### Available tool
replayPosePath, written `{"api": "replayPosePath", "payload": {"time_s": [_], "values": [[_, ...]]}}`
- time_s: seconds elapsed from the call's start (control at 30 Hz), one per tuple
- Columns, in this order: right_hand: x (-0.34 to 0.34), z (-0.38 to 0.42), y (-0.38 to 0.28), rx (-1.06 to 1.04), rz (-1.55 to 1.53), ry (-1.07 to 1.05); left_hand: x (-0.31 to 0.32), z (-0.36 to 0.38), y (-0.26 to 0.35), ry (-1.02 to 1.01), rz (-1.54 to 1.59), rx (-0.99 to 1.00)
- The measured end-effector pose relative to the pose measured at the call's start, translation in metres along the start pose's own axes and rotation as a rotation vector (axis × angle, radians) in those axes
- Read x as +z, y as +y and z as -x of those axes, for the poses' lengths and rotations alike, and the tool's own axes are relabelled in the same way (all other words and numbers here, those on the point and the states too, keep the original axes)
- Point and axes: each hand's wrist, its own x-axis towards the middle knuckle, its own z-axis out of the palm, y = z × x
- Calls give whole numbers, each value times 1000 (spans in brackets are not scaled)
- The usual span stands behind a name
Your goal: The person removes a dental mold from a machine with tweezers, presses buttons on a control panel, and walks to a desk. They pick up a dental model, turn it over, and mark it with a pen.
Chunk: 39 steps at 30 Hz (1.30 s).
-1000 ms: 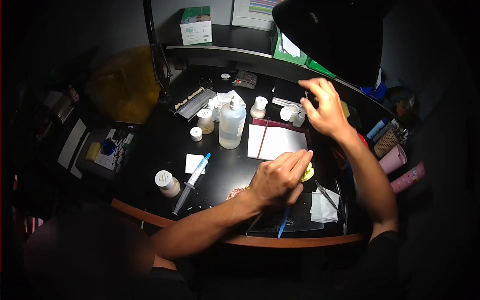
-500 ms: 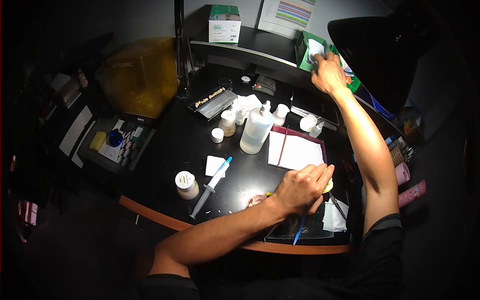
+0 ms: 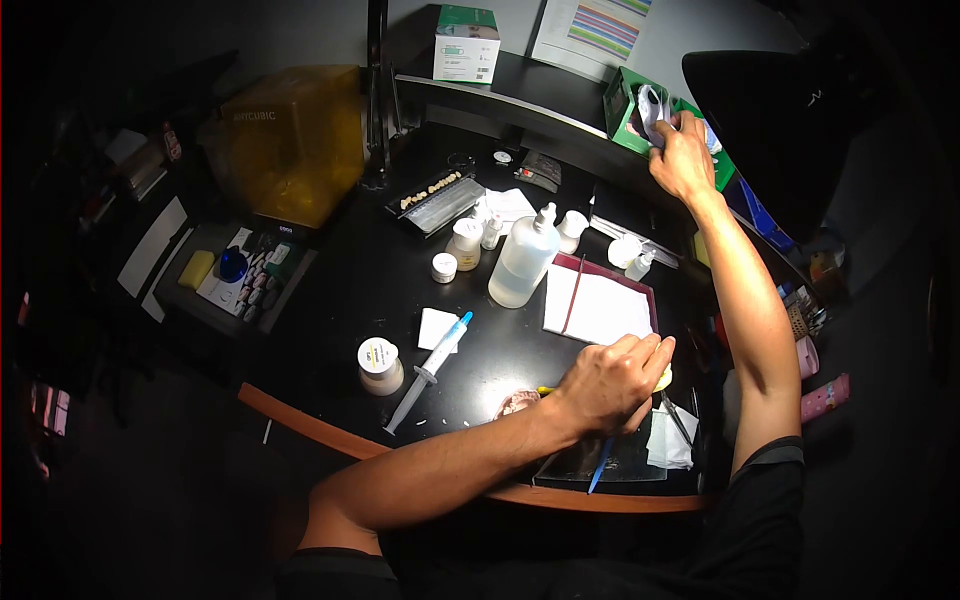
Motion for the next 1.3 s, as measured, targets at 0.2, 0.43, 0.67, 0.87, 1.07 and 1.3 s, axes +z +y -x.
{"api": "replayPosePath", "payload": {"time_s": [0.2,0.43,0.67,0.87,1.07,1.3], "values": [[-4,8,-1,-11,2,-23,-1,-1,1,-1,2,9],[-15,12,-14,-59,79,-83,-4,-2,2,-20,9,4],[1,11,-7,-132,110,18,-6,-3,3,-43,8,-6],[-9,2,-1,5,-15,32,-3,-1,1,-48,6,-5],[-7,6,6,13,22,10,-2,0,1,-61,-10,-6],[-14,5,8,13,63,28,-2,0,1,-60,-13,-6]]}}
